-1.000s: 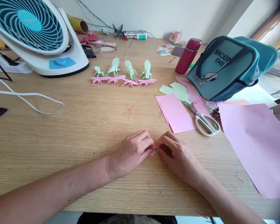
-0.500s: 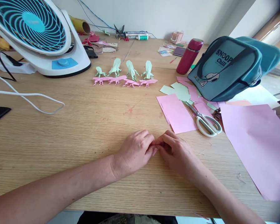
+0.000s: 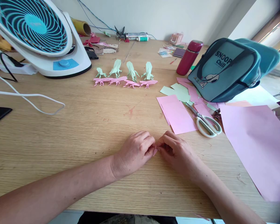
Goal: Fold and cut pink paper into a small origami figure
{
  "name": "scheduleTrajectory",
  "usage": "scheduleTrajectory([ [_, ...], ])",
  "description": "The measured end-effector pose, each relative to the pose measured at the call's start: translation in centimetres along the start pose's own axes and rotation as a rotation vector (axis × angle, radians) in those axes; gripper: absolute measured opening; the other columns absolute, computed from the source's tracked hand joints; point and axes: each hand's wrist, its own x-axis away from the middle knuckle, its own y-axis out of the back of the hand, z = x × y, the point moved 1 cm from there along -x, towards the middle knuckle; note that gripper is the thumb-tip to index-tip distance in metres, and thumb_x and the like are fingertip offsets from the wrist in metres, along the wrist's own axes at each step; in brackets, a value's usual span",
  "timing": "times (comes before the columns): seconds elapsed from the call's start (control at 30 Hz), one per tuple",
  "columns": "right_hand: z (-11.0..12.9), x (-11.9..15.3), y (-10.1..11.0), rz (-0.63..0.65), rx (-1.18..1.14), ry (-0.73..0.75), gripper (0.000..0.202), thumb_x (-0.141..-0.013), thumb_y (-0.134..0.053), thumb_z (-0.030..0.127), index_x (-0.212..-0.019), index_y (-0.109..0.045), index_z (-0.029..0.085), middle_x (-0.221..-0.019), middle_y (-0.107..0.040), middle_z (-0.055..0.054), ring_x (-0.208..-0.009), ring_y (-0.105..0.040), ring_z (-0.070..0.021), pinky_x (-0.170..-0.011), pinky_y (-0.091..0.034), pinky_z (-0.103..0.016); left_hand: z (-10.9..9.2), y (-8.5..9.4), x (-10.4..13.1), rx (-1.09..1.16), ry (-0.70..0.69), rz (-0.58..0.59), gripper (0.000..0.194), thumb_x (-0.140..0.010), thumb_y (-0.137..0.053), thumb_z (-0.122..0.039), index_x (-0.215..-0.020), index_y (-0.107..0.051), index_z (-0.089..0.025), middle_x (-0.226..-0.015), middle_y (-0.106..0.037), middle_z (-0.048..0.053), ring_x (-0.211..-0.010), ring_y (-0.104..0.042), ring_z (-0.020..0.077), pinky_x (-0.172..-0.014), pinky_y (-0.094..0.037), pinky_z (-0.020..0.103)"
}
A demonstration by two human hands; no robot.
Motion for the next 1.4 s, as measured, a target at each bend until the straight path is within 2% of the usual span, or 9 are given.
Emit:
scheduleTrajectory([
  [0.2, -0.5, 0.8, -0.1, -0.008, 0.013, 0.173, 0.018, -0.094, -0.049, 0.011, -0.09, -0.063, 0.021, -0.088, -0.057, -0.005, -0.074, -0.058, -0.0153, -0.068, -0.048, -0.028, 0.0, 0.5, 0.7, 0.049, -0.053, 0.025, 0.017, -0.096, -0.051, -0.016, -0.082, -0.063, -0.016, -0.083, -0.061, 0.004, -0.08, -0.058, 0.015, -0.075, -0.048, 0.029],
  [0.33, -0.7, 1.5, 0.0, 0.028, 0.078, 0.23, 0.023, -0.097, -0.044, 0.011, -0.096, -0.065, 0.019, -0.092, -0.058, -0.008, -0.077, -0.058, -0.017, -0.068, -0.051, -0.03, 0.3, 0.8, 1.4, 0.007, -0.164, 0.001, 0.017, -0.097, -0.05, -0.014, -0.092, -0.066, -0.016, -0.092, -0.066, 0.004, -0.087, -0.059, 0.0147, -0.082, -0.049, 0.028],
  [0.5, -0.7, 2.1, 0.2, 0.077, 0.162, 0.307, 0.027, -0.099, -0.039, 0.01, -0.094, -0.066, 0.017, -0.094, -0.061, -0.011, -0.081, -0.059, -0.0198, -0.07, -0.053, -0.033, 0.4, 1.1, 2.2, -0.163, -0.344, 0.023, 0.019, -0.097, -0.047, -0.008, -0.107, -0.063, -0.012, -0.109, -0.069, 0.006, -0.09, -0.059, 0.0162, -0.083, -0.051, 0.03],
  [0.7, -0.5, 2.0, 0.1, 0.058, 0.18, 0.306, 0.027, -0.099, -0.039, 0.01, -0.092, -0.064, 0.018, -0.094, -0.061, -0.011, -0.081, -0.058, -0.0188, -0.071, -0.053, -0.033, 0.4, 1.3, 2.2, -0.305, -0.445, 0.038, 0.026, -0.097, -0.044, -0.008, -0.117, -0.061, -0.008, -0.113, -0.068, 0.01, -0.089, -0.059, 0.0181, -0.08, -0.054, 0.032],
  [0.8, -0.5, 1.9, -0.2, 0.003, 0.144, 0.268, 0.023, -0.099, -0.041, 0.011, -0.091, -0.062, 0.017, -0.091, -0.06, -0.009, -0.079, -0.058, -0.0179, -0.07, -0.052, -0.032, 0.6, 1.1, 2.1, -0.283, -0.46, 0.019, 0.026, -0.097, -0.044, -0.008, -0.116, -0.062, -0.007, -0.112, -0.068, 0.01, -0.087, -0.058, 0.0177, -0.079, -0.054, 0.032],
  [0.97, -0.6, 1.9, -0.6, -0.036, 0.099, 0.206, 0.019, -0.097, -0.045, 0.011, -0.088, -0.06, 0.016, -0.09, -0.057, -0.009, -0.077, -0.056, -0.0167, -0.069, -0.05, -0.03, 1.2, 0.9, 1.8, -0.066, -0.368, -0.012, 0.023, -0.095, -0.051, -0.007, -0.114, -0.064, -0.011, -0.108, -0.069, 0.006, -0.092, -0.059, 0.0164, -0.085, -0.052, 0.029],
  [1.13, -0.4, 1.7, -0.8, -0.042, 0.061, 0.154, 0.017, -0.096, -0.046, 0.01, -0.087, -0.059, 0.016, -0.087, -0.055, -0.006, -0.076, -0.055, -0.0162, -0.068, -0.048, -0.03, 0.9, 0.9, 1.0, 0.085, -0.193, 0.046, 0.019, -0.096, -0.05, -0.012, -0.093, -0.069, -0.016, -0.091, -0.066, 0.003, -0.084, -0.059, 0.0145, -0.078, -0.049, 0.028],
  [1.27, -0.1, 1.5, -0.8, -0.046, 0.061, 0.111, 0.016, -0.096, -0.047, 0.011, -0.087, -0.059, 0.017, -0.085, -0.054, -0.005, -0.074, -0.053, -0.0158, -0.066, -0.046, -0.029, 0.7, 0.7, 0.3, 0.134, -0.074, 0.069, 0.013, -0.094, -0.056, -0.017, -0.088, -0.068, -0.016, -0.085, -0.062, 0.003, -0.082, -0.058, 0.0148, -0.074, -0.047, 0.027],
  [1.4, 0.0, 1.6, -0.8, -0.064, 0.098, 0.073, 0.014, -0.094, -0.049, 0.011, -0.085, -0.057, 0.018, -0.083, -0.053, -0.004, -0.072, -0.052, -0.0161, -0.066, -0.045, -0.029, 0.5, 0.3, 0.0, 0.12, -0.025, 0.061, 0.009, -0.09, -0.061, -0.016, -0.082, -0.065, -0.015, -0.083, -0.059, 0.003, -0.08, -0.056, 0.0154, -0.072, -0.045, 0.027],
])
